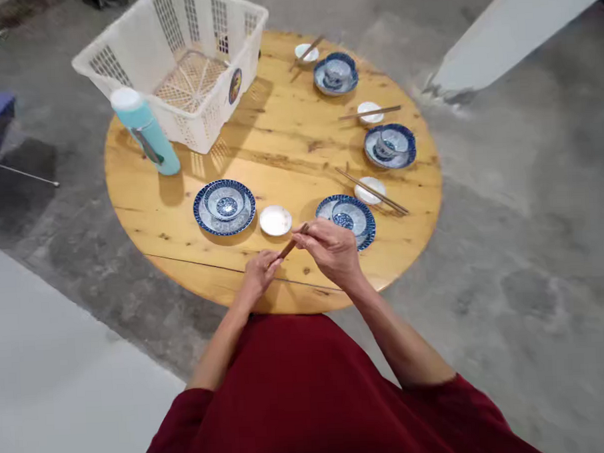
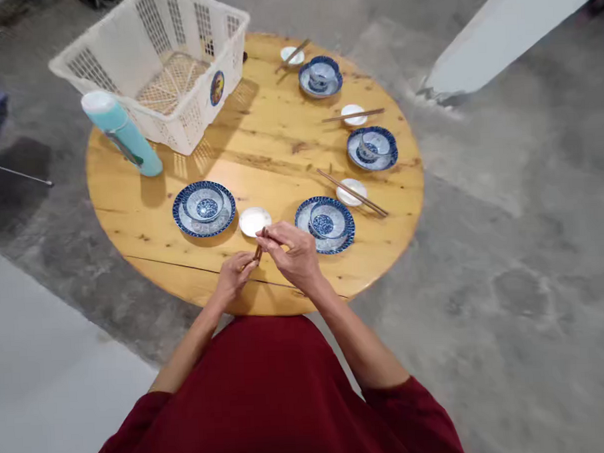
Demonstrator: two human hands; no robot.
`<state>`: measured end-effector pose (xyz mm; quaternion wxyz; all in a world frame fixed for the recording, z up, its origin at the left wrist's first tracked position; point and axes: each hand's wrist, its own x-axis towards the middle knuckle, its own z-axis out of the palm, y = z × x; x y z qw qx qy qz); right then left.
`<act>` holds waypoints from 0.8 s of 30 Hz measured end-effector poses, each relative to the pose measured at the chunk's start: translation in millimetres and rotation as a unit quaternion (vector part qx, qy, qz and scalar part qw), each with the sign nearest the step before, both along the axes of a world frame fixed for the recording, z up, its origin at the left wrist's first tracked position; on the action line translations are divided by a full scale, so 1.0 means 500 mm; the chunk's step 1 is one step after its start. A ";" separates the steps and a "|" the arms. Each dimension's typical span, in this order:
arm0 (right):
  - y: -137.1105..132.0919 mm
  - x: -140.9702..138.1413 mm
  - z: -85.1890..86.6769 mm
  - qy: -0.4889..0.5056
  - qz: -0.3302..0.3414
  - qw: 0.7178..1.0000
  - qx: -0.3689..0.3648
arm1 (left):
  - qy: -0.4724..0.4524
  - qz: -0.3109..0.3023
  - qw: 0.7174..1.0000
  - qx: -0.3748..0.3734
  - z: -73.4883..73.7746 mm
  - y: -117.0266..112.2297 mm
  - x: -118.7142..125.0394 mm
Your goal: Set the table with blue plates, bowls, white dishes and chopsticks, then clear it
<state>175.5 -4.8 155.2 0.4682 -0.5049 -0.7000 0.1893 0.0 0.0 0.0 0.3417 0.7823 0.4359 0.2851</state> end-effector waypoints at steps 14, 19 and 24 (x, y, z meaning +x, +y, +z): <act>0.060 0.063 -0.018 0.102 -0.059 0.985 -0.123 | 0.032 -0.007 0.992 -0.124 0.013 -0.005 0.013; 0.200 0.074 -0.107 0.285 -0.089 0.914 -0.274 | 0.023 0.014 0.975 -0.219 0.055 -0.010 0.003; 0.312 0.057 -0.193 0.365 -0.091 0.830 -0.411 | -0.061 0.057 0.942 -0.325 0.075 -0.005 -0.006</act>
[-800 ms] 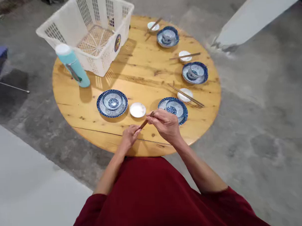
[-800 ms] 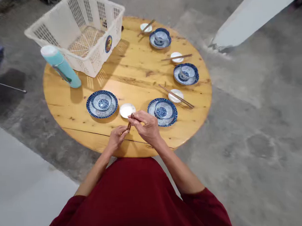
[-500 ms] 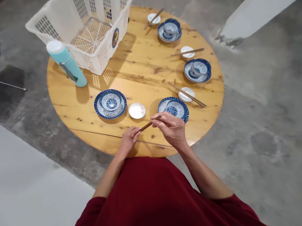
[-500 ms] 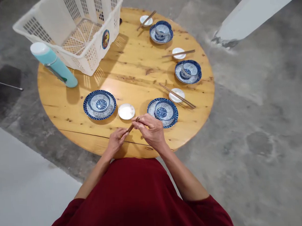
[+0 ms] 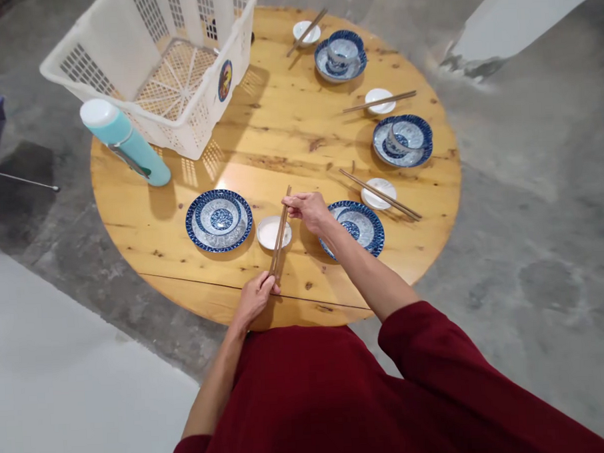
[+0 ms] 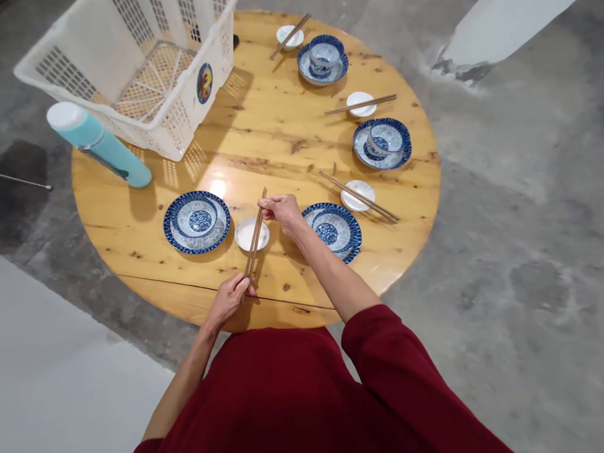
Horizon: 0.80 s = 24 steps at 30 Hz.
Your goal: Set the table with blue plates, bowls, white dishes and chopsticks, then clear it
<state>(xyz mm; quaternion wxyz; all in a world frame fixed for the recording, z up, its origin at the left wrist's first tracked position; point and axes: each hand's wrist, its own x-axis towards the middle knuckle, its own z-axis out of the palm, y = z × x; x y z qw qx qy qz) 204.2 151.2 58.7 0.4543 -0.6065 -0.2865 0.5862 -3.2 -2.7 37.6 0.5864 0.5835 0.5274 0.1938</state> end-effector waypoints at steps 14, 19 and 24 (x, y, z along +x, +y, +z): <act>0.073 0.013 -0.107 -0.039 0.051 0.997 -0.049 | -0.043 0.091 0.993 -0.066 -0.044 0.033 0.036; 0.071 0.013 -0.108 -0.026 0.053 0.998 -0.034 | -0.065 0.110 0.988 -0.082 -0.037 0.034 0.035; 0.068 0.007 -0.111 -0.027 0.061 0.997 -0.031 | -0.067 0.113 0.988 -0.076 -0.033 0.032 0.033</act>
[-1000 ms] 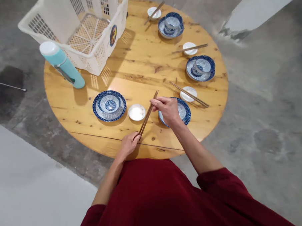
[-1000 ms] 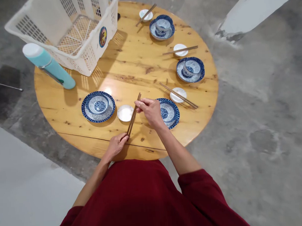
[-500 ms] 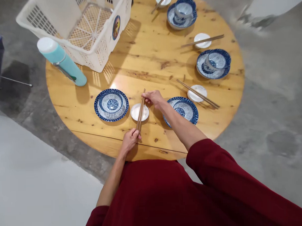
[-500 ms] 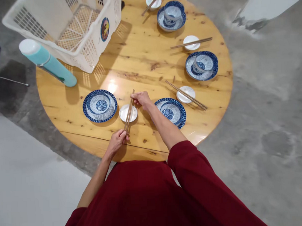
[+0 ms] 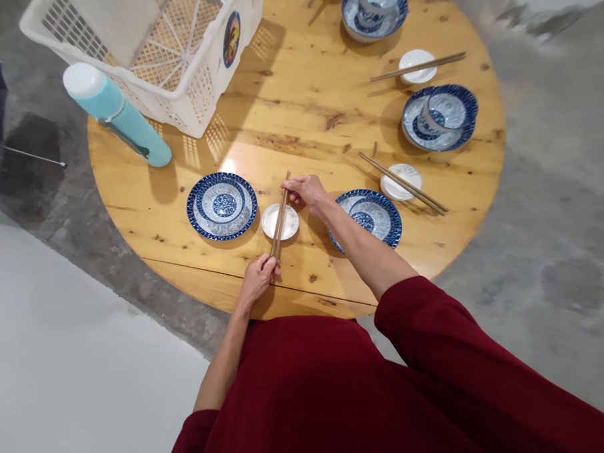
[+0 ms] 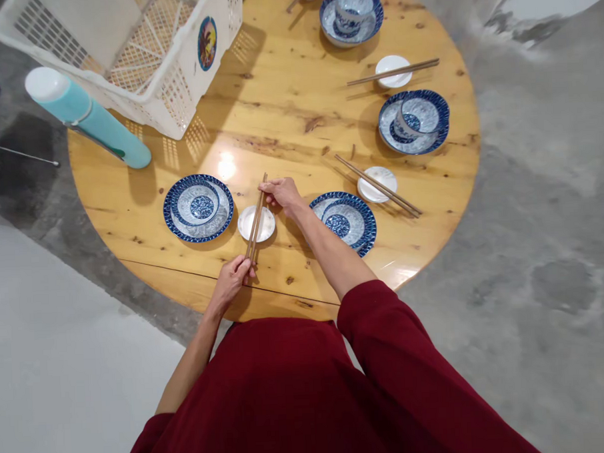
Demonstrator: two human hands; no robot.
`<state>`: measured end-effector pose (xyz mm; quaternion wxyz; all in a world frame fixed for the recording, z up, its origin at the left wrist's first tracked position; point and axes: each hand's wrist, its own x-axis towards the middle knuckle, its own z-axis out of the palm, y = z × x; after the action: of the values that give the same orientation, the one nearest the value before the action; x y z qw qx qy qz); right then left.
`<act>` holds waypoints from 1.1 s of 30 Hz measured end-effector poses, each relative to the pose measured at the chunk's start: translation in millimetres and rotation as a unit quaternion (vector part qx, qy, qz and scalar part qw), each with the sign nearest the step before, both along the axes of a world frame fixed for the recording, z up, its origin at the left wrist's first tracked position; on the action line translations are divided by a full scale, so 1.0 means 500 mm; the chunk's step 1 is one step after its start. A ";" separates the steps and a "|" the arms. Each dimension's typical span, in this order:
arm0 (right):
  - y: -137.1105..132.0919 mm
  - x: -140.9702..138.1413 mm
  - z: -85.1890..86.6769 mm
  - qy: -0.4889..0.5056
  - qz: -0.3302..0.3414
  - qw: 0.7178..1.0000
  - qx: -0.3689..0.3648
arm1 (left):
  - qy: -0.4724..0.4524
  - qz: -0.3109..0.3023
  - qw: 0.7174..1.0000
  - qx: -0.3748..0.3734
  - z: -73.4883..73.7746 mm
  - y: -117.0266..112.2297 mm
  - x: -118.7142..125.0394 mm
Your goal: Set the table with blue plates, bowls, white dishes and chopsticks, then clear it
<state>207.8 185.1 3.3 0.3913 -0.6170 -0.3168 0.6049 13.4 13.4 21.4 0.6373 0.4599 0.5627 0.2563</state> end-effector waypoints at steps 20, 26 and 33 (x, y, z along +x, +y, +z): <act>0.001 -0.013 -0.008 -0.001 0.008 1.000 0.006 | 0.058 -0.022 0.997 0.035 -0.012 -0.002 0.002; -0.002 -0.017 -0.010 0.005 0.006 1.000 0.015 | 0.074 -0.025 0.996 0.048 -0.009 -0.006 0.000; -0.018 -0.019 0.001 -0.058 -0.034 0.997 0.038 | 0.139 -0.033 0.986 0.086 0.006 -0.015 -0.014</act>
<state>198.1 176.3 3.7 0.4157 -0.6467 -0.3401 0.5416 6.2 5.8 24.2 0.5190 0.5627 0.6061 0.2160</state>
